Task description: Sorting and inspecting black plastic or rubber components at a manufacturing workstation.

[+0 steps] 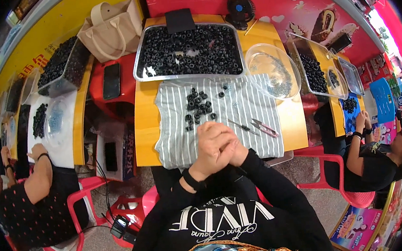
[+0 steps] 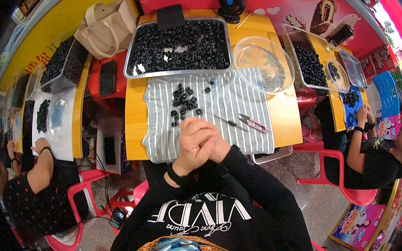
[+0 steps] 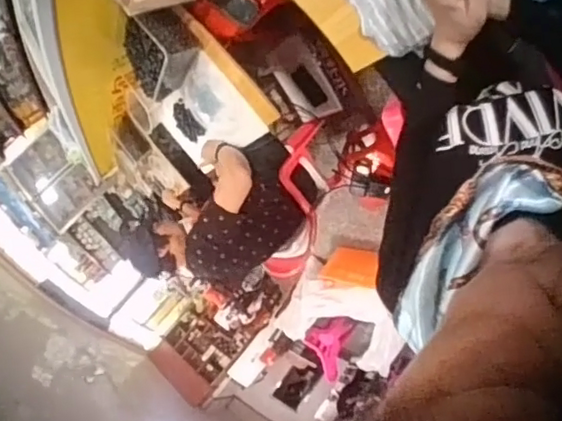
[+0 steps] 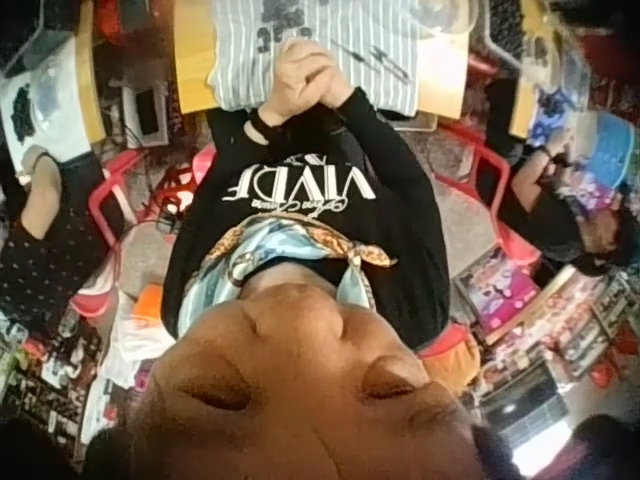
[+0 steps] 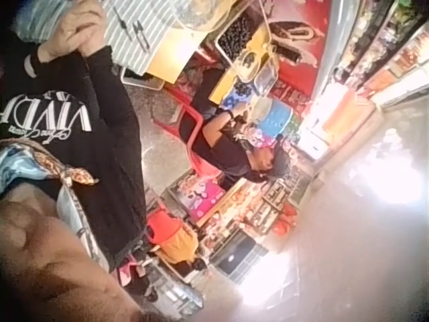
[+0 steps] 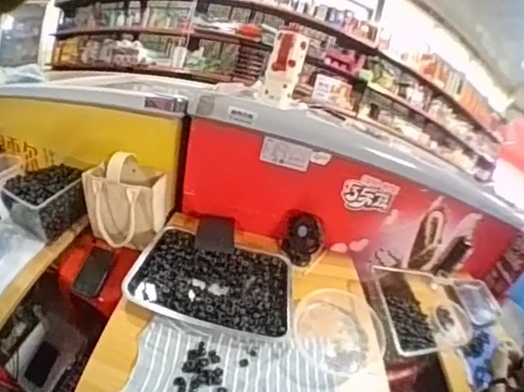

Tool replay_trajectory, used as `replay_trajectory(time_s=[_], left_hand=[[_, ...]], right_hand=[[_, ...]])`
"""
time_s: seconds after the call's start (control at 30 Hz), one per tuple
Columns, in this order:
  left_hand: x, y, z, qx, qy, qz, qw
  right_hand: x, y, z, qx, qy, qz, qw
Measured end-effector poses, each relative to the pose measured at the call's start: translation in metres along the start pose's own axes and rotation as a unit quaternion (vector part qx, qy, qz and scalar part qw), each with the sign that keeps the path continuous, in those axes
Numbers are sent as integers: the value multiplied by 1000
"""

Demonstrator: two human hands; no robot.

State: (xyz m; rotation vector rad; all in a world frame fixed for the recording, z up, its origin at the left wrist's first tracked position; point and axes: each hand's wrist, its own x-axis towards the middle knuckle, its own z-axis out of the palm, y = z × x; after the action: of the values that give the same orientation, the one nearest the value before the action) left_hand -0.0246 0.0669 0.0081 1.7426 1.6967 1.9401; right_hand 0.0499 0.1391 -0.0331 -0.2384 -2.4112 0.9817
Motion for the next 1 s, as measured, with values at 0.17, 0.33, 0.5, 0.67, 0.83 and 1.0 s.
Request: replay_trajectory(time_s=[0.17,0.33,0.5,0.67,0.83,1.0], left_hand=[[8,0,-2,-17,7,-19,1000],[9,-2,-2,-48,-24,-52,997],[-4,-4,-33,-18,89,-110,990],[-27,-1,-53,-132,86,-260,953],[-31,2,-46,-231,46,-334,913],[-19,4,-48,-298,17,-326,897]], right_hand=[[10,3,-9,20,-2,-25,999],[6,7,-15,27,1,-70,997],[17,-14,-31,19,-87,89,992],[-8,-26,-38,279,17,231,932],[-3,-40,-41,338,79,225,910],[-3,-44,-46,375,53,219,899]])
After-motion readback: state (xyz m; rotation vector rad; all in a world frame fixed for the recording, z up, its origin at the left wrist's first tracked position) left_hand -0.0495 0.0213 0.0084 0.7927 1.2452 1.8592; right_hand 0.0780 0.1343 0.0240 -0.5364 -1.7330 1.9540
